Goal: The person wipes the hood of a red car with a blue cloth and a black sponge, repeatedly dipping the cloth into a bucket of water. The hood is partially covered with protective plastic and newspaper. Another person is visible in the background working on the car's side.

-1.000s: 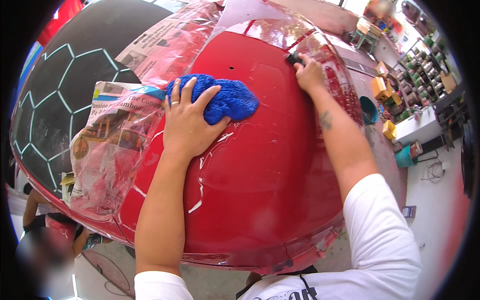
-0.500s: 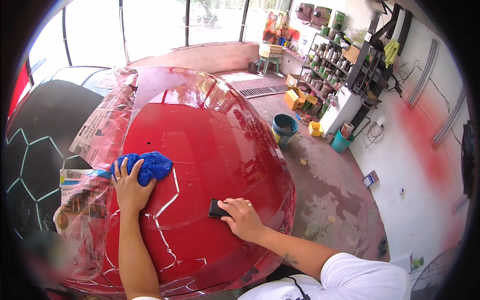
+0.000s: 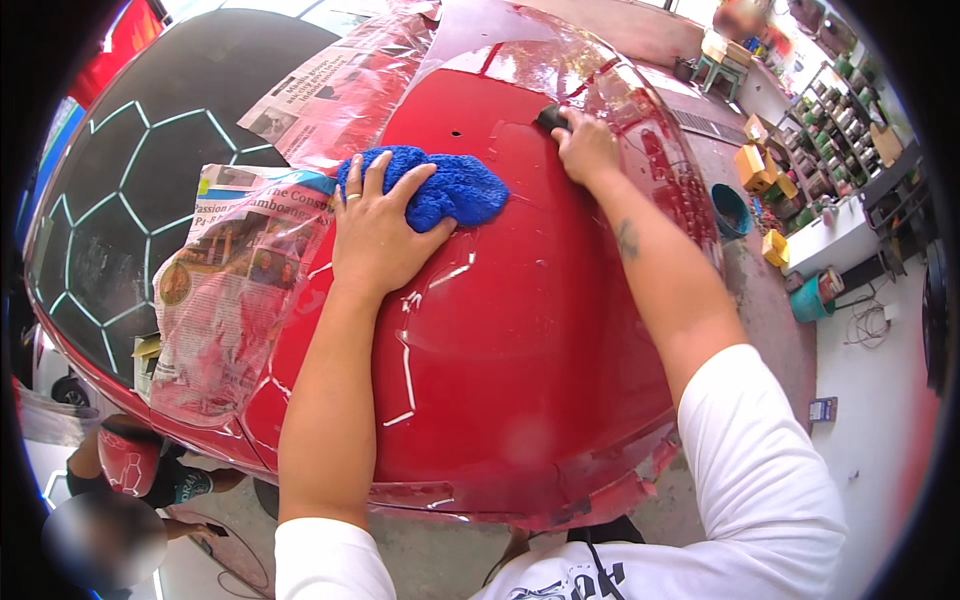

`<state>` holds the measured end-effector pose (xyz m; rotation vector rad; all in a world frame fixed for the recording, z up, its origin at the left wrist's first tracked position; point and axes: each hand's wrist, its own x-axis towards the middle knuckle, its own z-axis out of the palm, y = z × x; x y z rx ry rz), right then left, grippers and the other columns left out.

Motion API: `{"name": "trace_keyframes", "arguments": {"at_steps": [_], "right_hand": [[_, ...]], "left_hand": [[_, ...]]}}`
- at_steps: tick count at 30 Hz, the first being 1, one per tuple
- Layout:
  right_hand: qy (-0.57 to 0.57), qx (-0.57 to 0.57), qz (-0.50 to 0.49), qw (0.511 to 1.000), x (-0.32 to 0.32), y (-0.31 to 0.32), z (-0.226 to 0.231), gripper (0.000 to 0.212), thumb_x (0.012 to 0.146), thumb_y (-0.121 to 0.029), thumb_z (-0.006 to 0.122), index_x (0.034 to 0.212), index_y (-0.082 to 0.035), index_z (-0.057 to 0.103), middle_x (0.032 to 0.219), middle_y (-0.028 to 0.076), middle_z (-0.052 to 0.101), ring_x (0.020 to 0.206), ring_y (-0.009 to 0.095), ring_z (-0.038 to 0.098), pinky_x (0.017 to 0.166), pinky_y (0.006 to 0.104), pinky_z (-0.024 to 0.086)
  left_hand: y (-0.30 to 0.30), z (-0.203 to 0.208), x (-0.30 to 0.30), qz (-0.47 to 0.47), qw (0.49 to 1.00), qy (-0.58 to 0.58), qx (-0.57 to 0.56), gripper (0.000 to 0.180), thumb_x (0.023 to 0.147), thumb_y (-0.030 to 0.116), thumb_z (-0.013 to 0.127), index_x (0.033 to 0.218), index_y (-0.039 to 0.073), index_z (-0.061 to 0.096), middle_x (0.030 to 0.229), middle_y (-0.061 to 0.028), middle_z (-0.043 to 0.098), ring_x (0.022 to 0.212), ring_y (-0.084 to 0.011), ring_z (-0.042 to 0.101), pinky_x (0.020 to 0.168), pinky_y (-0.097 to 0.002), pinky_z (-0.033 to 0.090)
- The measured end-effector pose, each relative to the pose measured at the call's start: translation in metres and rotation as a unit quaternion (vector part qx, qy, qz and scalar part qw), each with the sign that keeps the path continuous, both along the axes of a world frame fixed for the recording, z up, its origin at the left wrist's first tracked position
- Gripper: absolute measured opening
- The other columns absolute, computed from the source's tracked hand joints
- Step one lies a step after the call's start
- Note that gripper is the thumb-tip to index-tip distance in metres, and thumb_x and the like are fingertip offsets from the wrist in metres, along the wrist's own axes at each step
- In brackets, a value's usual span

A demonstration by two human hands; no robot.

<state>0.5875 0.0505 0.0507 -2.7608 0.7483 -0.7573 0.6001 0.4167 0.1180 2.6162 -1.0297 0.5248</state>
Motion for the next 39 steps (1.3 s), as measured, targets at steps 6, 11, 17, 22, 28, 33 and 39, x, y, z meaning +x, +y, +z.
{"name": "trace_keyframes", "arguments": {"at_steps": [6, 11, 17, 22, 28, 33, 39], "right_hand": [[-0.089, 0.012, 0.147, 0.985, -0.24, 0.144, -0.023, 0.054, 0.094, -0.014, 0.084, 0.145, -0.009, 0.069, 0.132, 0.015, 0.072, 0.121, 0.038, 0.066, 0.105, 0.0519, 0.051], [-0.091, 0.037, 0.149, 0.984, -0.265, 0.144, -0.023, 0.059, 0.091, -0.008, 0.084, 0.148, -0.009, 0.068, 0.135, 0.014, 0.072, 0.122, 0.038, 0.065, 0.106, 0.0506, 0.05], [-0.111, 0.031, 0.067, 0.991, -0.044, -0.004, -0.033, 0.043, 0.101, -0.025, 0.078, 0.143, -0.017, 0.076, 0.142, 0.013, 0.076, 0.132, 0.038, 0.067, 0.114, 0.0545, 0.051], [-0.007, 0.052, -0.018, 0.998, 0.018, -0.063, 0.004, 0.044, 0.106, -0.035, 0.077, 0.148, -0.022, 0.072, 0.128, 0.02, 0.081, 0.123, 0.042, 0.075, 0.107, 0.0545, 0.059], [-0.112, -0.006, 0.133, 0.985, -0.177, 0.07, -0.038, 0.046, 0.098, -0.017, 0.079, 0.143, -0.01, 0.07, 0.133, 0.013, 0.074, 0.122, 0.04, 0.066, 0.105, 0.0546, 0.052], [-0.073, 0.051, 0.132, 0.987, -0.318, 0.12, -0.034, 0.057, 0.09, -0.008, 0.085, 0.146, -0.009, 0.071, 0.136, 0.014, 0.073, 0.122, 0.037, 0.067, 0.106, 0.049, 0.05], [-0.132, 0.01, 0.11, 0.985, -0.131, 0.006, -0.044, 0.049, 0.094, -0.014, 0.083, 0.142, -0.013, 0.076, 0.134, 0.011, 0.078, 0.123, 0.038, 0.068, 0.111, 0.0502, 0.051]], "left_hand": [[0.007, 0.0, 0.011, 0.034, 0.999, 0.007, -0.004, 0.075, 0.088, 0.056, 0.087, 0.157, 0.036, 0.066, 0.175, -0.0191, 0.047, 0.167, -0.0488, 0.032, 0.136, -0.0683, 0.025], [0.003, 0.002, 0.009, 0.034, 0.999, 0.01, -0.007, 0.075, 0.088, 0.057, 0.086, 0.157, 0.036, 0.067, 0.175, -0.0187, 0.047, 0.167, -0.0482, 0.032, 0.136, -0.0697, 0.023], [0.006, -0.003, 0.002, 0.021, 1.0, 0.01, -0.008, 0.075, 0.085, 0.057, 0.088, 0.155, 0.036, 0.068, 0.172, -0.0186, 0.049, 0.166, -0.0482, 0.033, 0.135, -0.0672, 0.025], [0.001, -0.002, 0.005, -0.002, 1.0, -0.018, -0.014, 0.076, 0.085, 0.055, 0.089, 0.155, 0.035, 0.069, 0.172, -0.0181, 0.05, 0.165, -0.0482, 0.034, 0.135, -0.0638, 0.029], [0.011, -0.007, 0.015, 0.028, 1.0, -0.011, -0.002, 0.075, 0.088, 0.055, 0.088, 0.157, 0.037, 0.066, 0.173, -0.0169, 0.049, 0.166, -0.0472, 0.035, 0.136, -0.0652, 0.026], [-0.004, -0.002, 0.009, 0.039, 0.999, -0.003, 0.003, 0.074, 0.088, 0.054, 0.088, 0.157, 0.037, 0.067, 0.175, -0.017, 0.047, 0.166, -0.0468, 0.033, 0.137, -0.0666, 0.024], [0.0, -0.007, 0.005, 0.023, 1.0, -0.006, -0.005, 0.074, 0.086, 0.05, 0.09, 0.155, 0.036, 0.068, 0.172, -0.0182, 0.049, 0.166, -0.0483, 0.034, 0.137, -0.064, 0.026]]}}
